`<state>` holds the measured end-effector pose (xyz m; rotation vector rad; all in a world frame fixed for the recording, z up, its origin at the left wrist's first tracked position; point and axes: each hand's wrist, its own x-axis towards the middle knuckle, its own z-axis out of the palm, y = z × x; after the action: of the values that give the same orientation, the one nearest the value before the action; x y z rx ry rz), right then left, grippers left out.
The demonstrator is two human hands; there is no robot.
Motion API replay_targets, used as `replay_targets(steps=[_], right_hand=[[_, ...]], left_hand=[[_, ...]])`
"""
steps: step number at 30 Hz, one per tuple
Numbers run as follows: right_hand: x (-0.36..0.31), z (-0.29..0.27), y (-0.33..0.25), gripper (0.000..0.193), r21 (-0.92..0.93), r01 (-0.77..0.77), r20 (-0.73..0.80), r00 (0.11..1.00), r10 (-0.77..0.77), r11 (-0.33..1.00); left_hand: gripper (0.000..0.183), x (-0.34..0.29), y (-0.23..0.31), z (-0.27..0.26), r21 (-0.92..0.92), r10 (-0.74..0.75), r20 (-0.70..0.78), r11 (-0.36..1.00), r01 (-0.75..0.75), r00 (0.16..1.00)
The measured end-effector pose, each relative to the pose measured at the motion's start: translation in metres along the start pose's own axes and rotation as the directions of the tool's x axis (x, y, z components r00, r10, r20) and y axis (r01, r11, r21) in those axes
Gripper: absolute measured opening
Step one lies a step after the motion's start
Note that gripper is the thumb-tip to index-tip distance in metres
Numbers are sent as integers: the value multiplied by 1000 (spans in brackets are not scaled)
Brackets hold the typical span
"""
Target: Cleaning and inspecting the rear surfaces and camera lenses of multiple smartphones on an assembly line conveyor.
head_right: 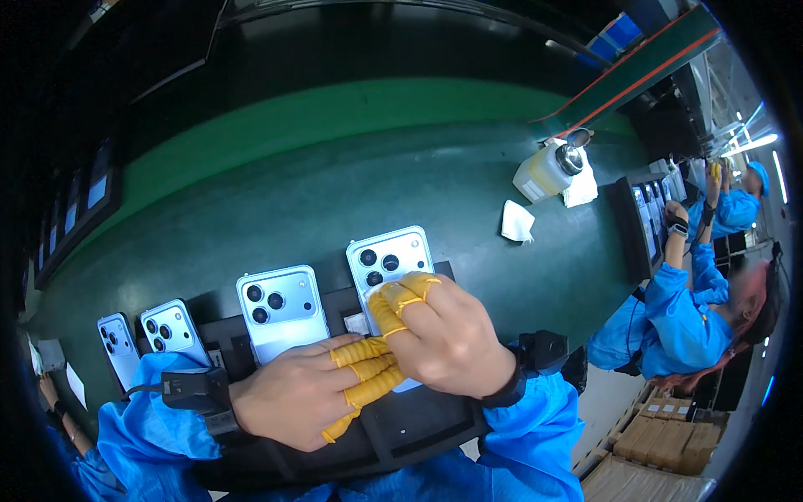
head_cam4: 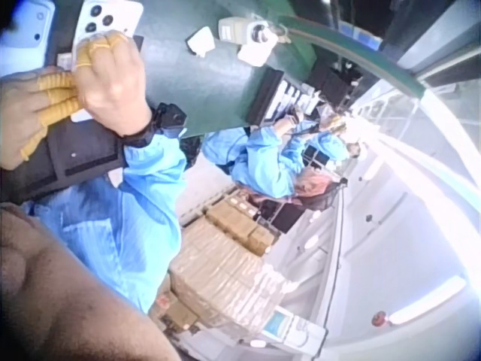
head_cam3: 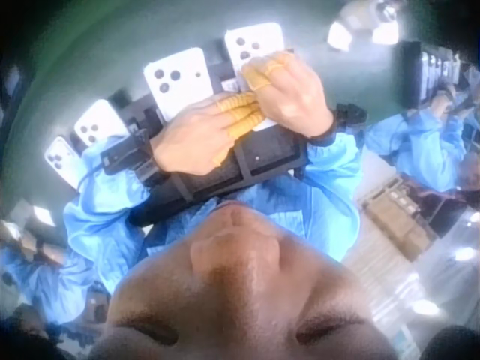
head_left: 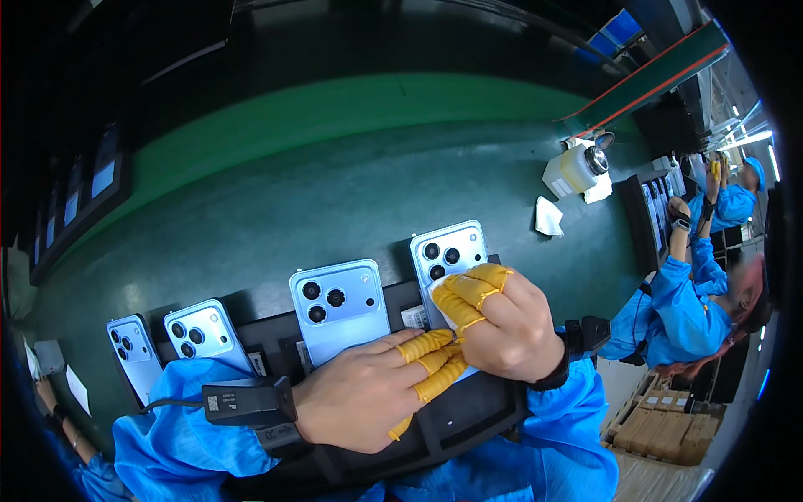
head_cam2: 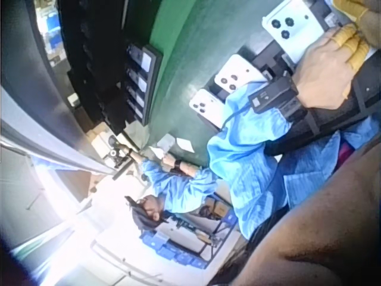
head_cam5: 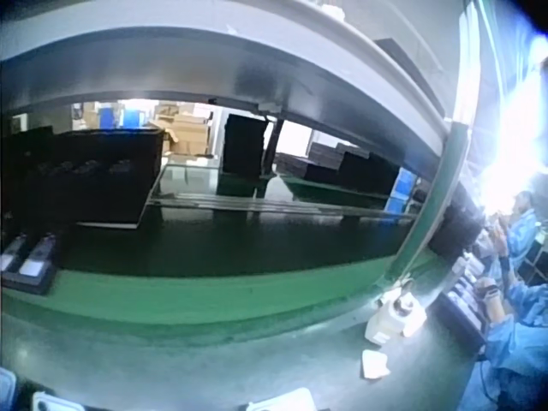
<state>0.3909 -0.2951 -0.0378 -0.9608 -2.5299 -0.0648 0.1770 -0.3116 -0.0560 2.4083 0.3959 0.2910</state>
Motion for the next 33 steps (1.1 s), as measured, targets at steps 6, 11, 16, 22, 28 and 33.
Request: replay_targets(steps=[6, 11, 16, 22, 28, 33], right_hand=[[24, 13, 25, 34, -29, 61, -159, 985, -65, 998], [13, 11, 16, 20, 5, 66, -39, 997, -65, 998], [1, 2, 6, 27, 36, 64, -8, 998, -64, 997], [19, 2, 28, 37, -19, 75, -110, 991, -77, 997], [0, -7, 22, 34, -29, -9, -10, 1000, 9, 1000], [16, -5, 24, 32, -34, 14, -79, 997, -17, 999]], left_hand=[[63, 5, 2, 0, 20, 6, -79, 1000, -5, 997], [63, 3, 1, 2, 19, -14, -57, 1000, 15, 998], [64, 2, 2, 1, 33, -10, -24, 999, 11, 1000], [71, 4, 2, -3, -3, -7, -10, 1000, 7, 1000], [71, 3, 2, -1, 22, -15, -27, 1000, 16, 1000], [68, 2, 3, -2, 9, -6, -52, 1000, 6, 999]])
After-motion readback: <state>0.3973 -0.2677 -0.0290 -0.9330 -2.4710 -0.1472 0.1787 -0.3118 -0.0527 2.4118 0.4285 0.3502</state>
